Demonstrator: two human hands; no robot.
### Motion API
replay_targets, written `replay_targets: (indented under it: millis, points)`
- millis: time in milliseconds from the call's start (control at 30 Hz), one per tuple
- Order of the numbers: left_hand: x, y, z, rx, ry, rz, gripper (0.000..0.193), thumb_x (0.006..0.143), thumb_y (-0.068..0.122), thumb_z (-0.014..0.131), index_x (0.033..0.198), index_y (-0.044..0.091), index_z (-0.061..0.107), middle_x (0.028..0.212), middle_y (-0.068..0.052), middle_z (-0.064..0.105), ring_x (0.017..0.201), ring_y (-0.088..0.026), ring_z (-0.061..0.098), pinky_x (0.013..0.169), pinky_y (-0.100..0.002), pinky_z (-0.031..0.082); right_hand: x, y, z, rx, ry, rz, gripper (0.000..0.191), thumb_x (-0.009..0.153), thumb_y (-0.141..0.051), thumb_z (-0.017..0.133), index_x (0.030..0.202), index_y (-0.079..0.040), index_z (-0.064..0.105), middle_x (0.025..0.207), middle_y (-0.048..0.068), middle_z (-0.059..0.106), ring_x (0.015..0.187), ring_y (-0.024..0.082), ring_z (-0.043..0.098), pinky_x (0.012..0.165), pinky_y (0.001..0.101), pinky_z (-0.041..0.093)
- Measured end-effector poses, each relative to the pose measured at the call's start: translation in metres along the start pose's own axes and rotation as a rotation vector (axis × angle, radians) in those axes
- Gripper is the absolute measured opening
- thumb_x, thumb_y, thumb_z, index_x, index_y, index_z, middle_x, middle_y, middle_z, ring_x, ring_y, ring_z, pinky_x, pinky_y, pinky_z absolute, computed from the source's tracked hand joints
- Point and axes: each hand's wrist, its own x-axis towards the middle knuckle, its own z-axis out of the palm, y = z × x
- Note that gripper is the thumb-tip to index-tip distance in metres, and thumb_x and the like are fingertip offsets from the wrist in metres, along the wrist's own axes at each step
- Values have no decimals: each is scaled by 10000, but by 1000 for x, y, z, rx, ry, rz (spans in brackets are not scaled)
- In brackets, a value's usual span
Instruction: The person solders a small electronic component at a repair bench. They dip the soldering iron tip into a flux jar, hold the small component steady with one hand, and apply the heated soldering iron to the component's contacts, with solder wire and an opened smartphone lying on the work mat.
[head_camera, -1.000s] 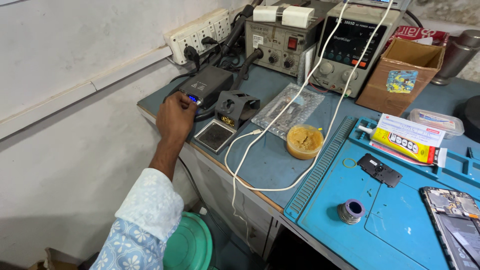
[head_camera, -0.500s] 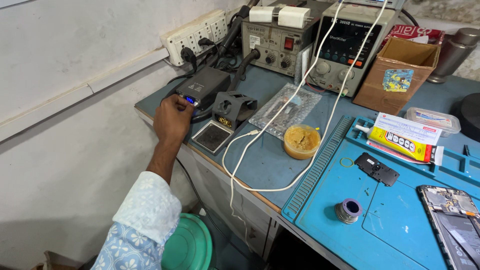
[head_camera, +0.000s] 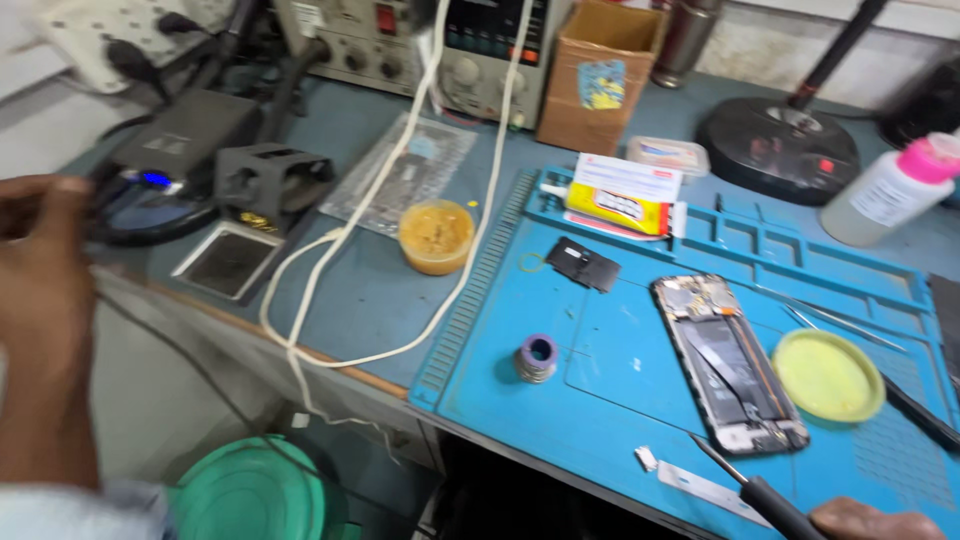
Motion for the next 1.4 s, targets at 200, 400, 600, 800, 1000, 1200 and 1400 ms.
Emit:
replay_targets:
  millis: [200, 400, 600, 800, 1000, 1200, 1400]
  points:
    - [-110, 120, 18, -80, -280, -2, 54, 1018, 42, 714, 1068, 38, 697, 1008, 3, 720, 753, -45, 576, 640, -200, 437, 20, -21, 7, -589, 33, 615, 278, 717, -10, 906, 974, 12, 803, 783, 187, 760, 714, 276, 719, 713, 432, 605]
    - [-204, 214, 78, -264, -713, 405, 128, 827, 115, 820, 906, 105, 719, 889, -13, 741, 817, -177, 723, 719, -301, 573, -5, -59, 62, -467, 298, 70, 264, 827, 12, 776, 1073, 8, 682, 793, 106, 679, 695, 117, 707, 688, 268, 550]
    - [-235, 233, 104, -117, -744, 420, 116, 796, 140, 820, 886, 142, 748, 872, 33, 722, 767, -193, 682, 634, -322, 544, -1, -68, 51, -341, 208, 143, 201, 843, 32, 754, 1029, 24, 679, 820, 136, 679, 715, 147, 715, 658, 316, 558]
    - [-253, 240, 110, -50, -830, 481, 92, 811, 187, 831, 874, 177, 766, 778, 58, 656, 670, -158, 623, 529, -310, 518, -12, -54, 32, -116, 84, -52, 258, 814, -36, 837, 1008, 10, 675, 774, 104, 649, 724, 208, 684, 660, 377, 528]
    - [-257, 242, 114, 1, -837, 509, 143, 748, 232, 855, 846, 181, 765, 733, 52, 620, 661, -149, 617, 515, -303, 517, -23, -39, 10, -34, 2, -42, 219, 925, -169, 705, 982, 43, 696, 748, 151, 683, 734, 234, 642, 655, 384, 548]
    - [-260, 238, 112, 9, -876, 438, 171, 775, 235, 863, 931, 208, 797, 758, 68, 614, 682, -117, 613, 529, -288, 506, -18, -33, -15, 21, -271, -129, 309, 1006, -212, 590, 1099, 76, 657, 786, 149, 736, 767, 247, 713, 716, 403, 568]
    - [-262, 236, 112, 25, -941, 365, 182, 798, 261, 866, 973, 249, 820, 745, 84, 605, 668, -101, 604, 520, -284, 502, -1, -35, -11, -58, -513, -136, 355, 1040, -177, 610, 1168, 152, 577, 882, 217, 723, 801, 320, 710, 743, 474, 564]
